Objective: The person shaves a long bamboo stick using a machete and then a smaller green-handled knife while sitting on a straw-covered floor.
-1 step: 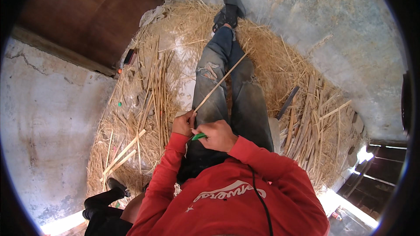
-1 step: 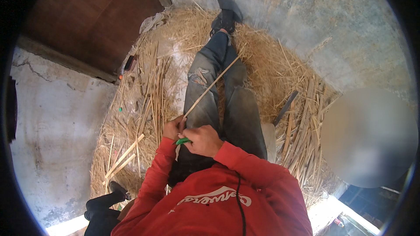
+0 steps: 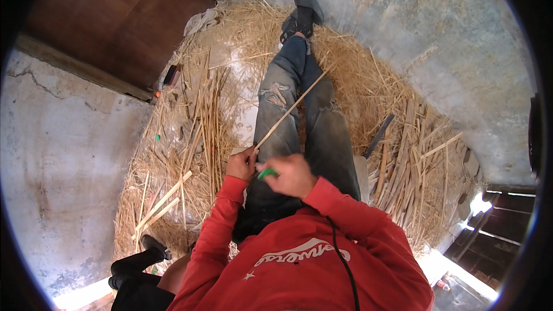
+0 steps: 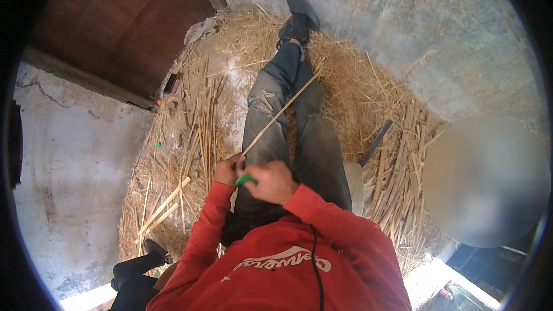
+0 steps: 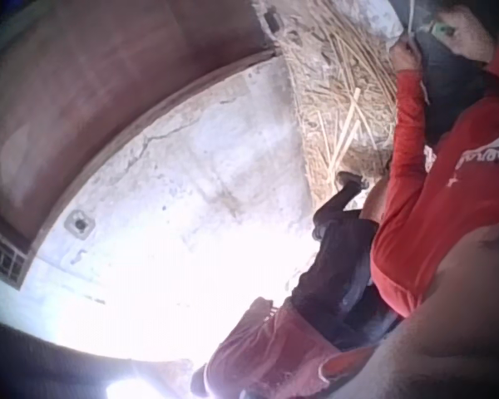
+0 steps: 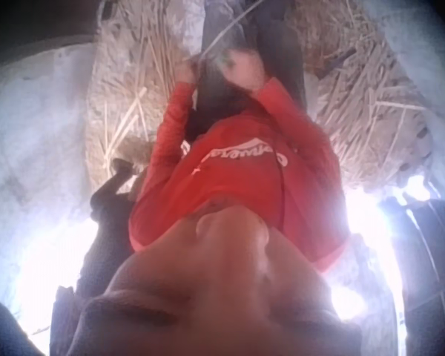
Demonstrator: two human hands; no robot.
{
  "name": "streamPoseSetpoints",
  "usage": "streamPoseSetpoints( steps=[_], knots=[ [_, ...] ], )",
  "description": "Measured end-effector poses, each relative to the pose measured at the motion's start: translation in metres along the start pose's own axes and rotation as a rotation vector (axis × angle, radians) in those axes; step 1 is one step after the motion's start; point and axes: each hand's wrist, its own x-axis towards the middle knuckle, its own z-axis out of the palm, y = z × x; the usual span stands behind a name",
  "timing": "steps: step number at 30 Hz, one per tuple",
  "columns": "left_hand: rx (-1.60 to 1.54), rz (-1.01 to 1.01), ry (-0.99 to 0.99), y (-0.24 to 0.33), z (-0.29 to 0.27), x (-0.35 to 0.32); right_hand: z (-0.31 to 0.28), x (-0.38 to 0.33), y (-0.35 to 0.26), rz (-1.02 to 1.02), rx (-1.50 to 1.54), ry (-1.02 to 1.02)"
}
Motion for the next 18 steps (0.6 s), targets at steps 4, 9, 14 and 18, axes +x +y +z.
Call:
streamPoseSetpoints(
  steps=[4, 9, 14, 18],
  knots=[
    [0.003, -0.054, -0.043, 0.009, -0.013, -0.005, -0.073, 0.012, 0.079, 0.426, -0.114, 0.588],
    [-0.073, 0.043, 0.006, -0.006, 0.000, -0.001, -0.158, -0.005, 0.197, 0.553, -0.242, 1.076],
    [-0.063, 0.055, -0.007, -0.006, -0.004, 0.000, -0.124, 0.019, 0.163, 0.695, -0.361, 0.327],
    [-0.039, 0.087, 0.015, -0.005, -0.004, -0.001, -0.117, 0.048, 0.164, 0.673, -0.368, 0.314]
  ],
)
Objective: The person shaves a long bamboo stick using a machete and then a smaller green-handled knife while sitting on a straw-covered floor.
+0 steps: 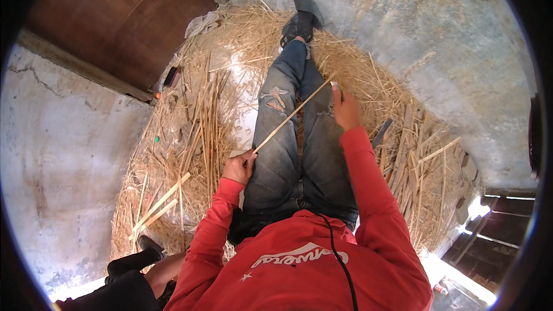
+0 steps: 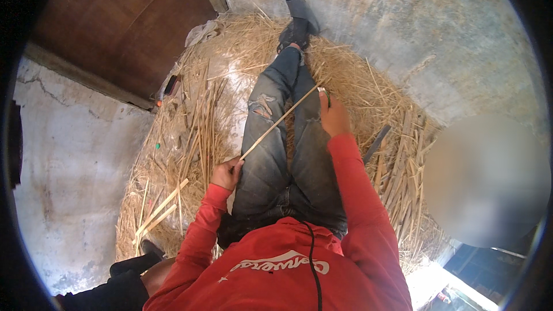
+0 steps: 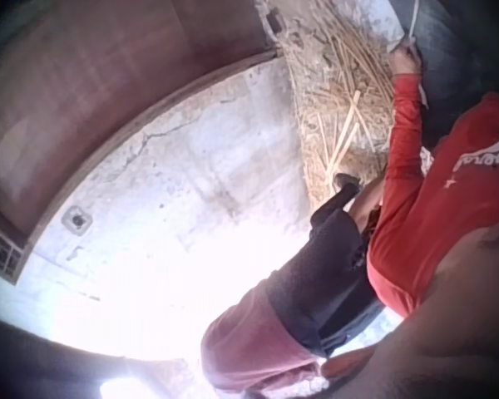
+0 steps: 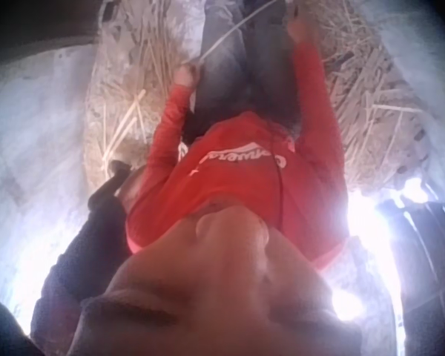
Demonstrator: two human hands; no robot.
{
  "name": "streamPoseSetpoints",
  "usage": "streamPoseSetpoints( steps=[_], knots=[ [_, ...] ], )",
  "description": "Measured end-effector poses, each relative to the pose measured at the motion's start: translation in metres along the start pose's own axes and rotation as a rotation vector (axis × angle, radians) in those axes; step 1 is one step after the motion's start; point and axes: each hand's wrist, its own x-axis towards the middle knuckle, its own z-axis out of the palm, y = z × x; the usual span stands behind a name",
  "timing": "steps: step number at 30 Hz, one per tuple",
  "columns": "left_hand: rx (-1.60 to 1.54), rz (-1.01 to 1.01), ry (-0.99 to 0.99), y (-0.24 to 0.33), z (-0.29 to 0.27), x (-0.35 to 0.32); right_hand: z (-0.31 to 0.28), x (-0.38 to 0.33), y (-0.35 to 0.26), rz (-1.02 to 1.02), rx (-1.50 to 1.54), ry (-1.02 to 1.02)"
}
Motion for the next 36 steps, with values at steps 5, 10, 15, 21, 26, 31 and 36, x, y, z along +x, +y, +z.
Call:
streamPoseSetpoints(
  steps=[5, 10, 15, 21, 26, 31, 36],
  knots=[
    [0.019, 0.035, 0.057, -0.002, 0.010, -0.001, 0.030, -0.014, -0.015, -0.023, -0.078, -0.192],
    [0.039, -0.013, 0.051, 0.000, 0.009, -0.005, 0.049, -0.092, -0.058, -0.218, -0.127, -0.445],
    [0.114, 0.078, 0.062, 0.008, 0.008, -0.003, 0.037, -0.015, -0.011, 0.034, -0.072, -0.151],
    [0.133, 0.039, 0.095, 0.016, 0.010, -0.003, 0.067, -0.103, -0.058, -0.134, -0.019, -0.431],
    [0.117, 0.015, 0.079, 0.015, 0.008, -0.006, 0.064, -0.091, -0.054, -0.083, 0.060, -0.385],
    [0.132, 0.012, 0.076, 0.021, 0.010, 0.001, 0.068, -0.095, -0.051, -0.132, 0.064, -0.431],
    [0.098, 0.034, 0.086, 0.016, 0.010, 0.000, 0.073, -0.103, -0.040, -0.034, 0.361, -0.693]
  ],
)
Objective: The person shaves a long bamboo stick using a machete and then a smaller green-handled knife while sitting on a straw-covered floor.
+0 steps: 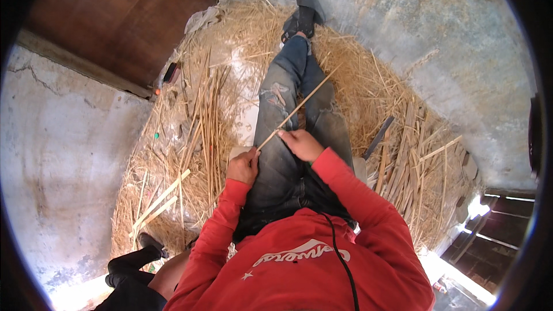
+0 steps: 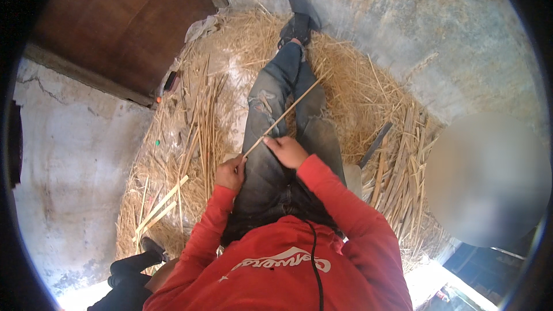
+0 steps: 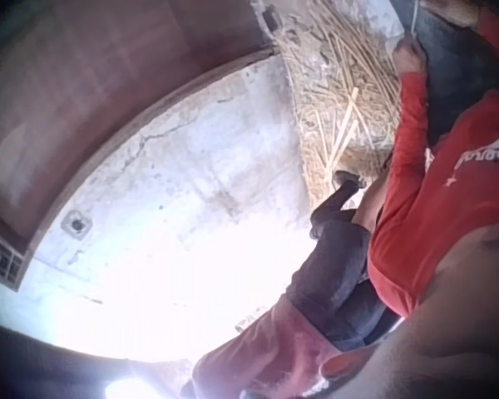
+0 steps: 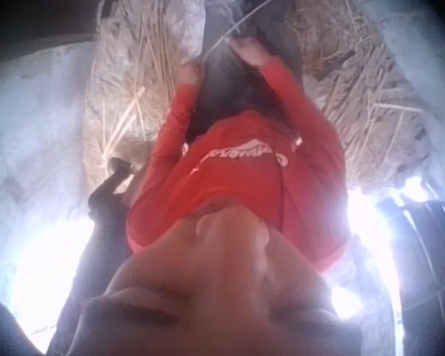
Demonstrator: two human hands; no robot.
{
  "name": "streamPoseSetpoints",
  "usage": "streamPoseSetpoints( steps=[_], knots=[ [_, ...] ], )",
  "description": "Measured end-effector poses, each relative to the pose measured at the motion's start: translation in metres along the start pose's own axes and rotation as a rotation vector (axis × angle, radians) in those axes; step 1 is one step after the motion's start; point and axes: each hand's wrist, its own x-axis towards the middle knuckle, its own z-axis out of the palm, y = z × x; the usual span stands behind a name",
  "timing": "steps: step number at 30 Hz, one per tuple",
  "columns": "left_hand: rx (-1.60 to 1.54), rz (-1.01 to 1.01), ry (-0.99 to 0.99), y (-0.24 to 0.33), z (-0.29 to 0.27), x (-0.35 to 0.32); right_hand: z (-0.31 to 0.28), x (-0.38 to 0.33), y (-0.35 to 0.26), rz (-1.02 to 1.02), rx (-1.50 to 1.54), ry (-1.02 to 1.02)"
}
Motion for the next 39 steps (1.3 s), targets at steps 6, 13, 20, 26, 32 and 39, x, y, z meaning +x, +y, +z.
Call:
streamPoseSetpoints(
  steps=[6, 13, 20, 26, 32, 39],
  knots=[
    [-0.011, 0.057, 0.054, -0.008, 0.004, -0.004, -0.031, -0.001, -0.018, 0.142, 0.203, 0.013],
    [0.287, 0.052, -0.013, 0.001, 0.004, -0.009, -0.006, 0.008, -0.039, -0.224, -0.220, 0.307],
    [0.241, 0.026, -0.034, 0.001, 0.004, -0.006, 0.006, 0.002, -0.035, -0.371, -0.415, 0.240],
    [0.085, -0.012, -0.020, -0.004, 0.003, -0.002, 0.034, -0.043, -0.062, -0.476, -0.352, 0.225],
    [0.194, -0.016, -0.031, 0.002, 0.003, -0.005, 0.000, -0.012, -0.056, -0.136, -0.426, 0.403],
    [0.248, -0.009, -0.036, -0.001, 0.005, -0.006, -0.001, 0.017, -0.048, -0.264, -0.561, 0.185]
  ],
)
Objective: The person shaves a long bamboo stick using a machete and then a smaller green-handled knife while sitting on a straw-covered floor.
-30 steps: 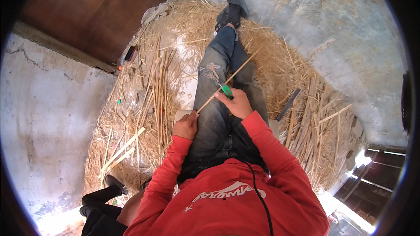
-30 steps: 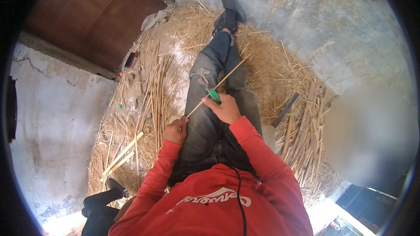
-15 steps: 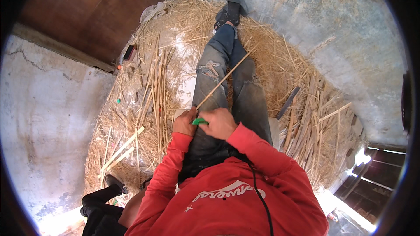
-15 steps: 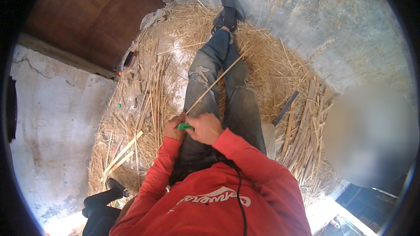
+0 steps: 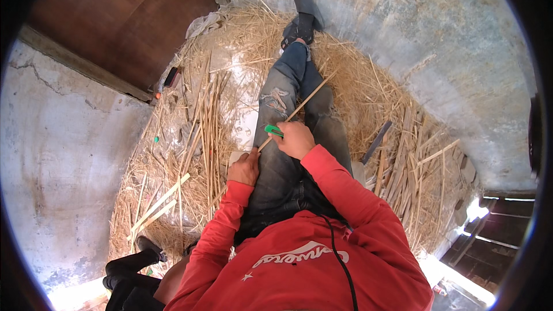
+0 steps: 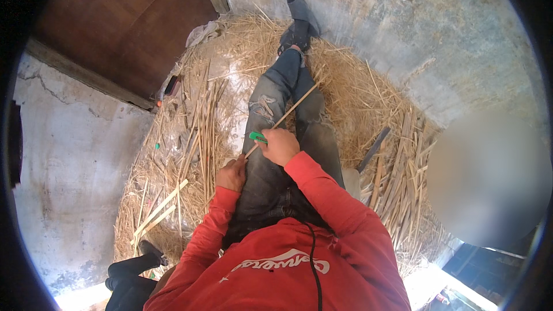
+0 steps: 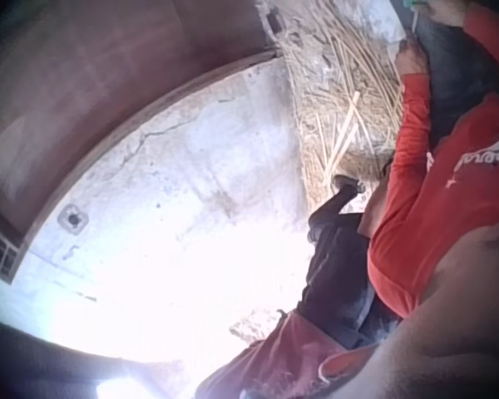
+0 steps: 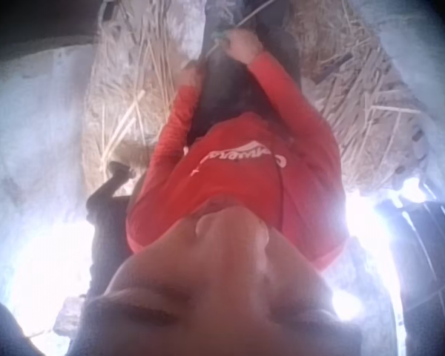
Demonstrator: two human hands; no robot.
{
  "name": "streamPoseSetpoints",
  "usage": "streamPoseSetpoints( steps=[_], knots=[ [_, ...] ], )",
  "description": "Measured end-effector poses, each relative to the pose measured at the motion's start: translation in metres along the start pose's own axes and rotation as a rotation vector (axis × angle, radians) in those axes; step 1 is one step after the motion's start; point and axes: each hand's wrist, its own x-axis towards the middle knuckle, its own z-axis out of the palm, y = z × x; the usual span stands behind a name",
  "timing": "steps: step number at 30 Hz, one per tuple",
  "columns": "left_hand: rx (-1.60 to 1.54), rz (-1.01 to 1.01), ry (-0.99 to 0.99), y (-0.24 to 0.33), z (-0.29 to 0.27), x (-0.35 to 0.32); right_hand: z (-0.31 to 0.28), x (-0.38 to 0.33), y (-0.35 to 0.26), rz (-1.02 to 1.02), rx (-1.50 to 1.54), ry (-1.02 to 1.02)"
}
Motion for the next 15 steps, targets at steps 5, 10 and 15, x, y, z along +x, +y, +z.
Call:
streamPoseSetpoints(
  steps=[5, 10, 15],
  knots=[
    [-0.032, -0.020, -0.035, -0.001, 0.001, 0.001, 0.001, -0.003, -0.002, -0.187, -0.005, -0.085],
    [-0.240, 0.068, -0.020, -0.023, 0.011, 0.004, 0.008, -0.038, -0.057, -0.441, 0.174, -0.196],
    [-0.363, -0.074, -0.007, -0.010, -0.007, 0.009, -0.031, -0.030, -0.028, -0.075, 0.521, 0.278]
  ],
)
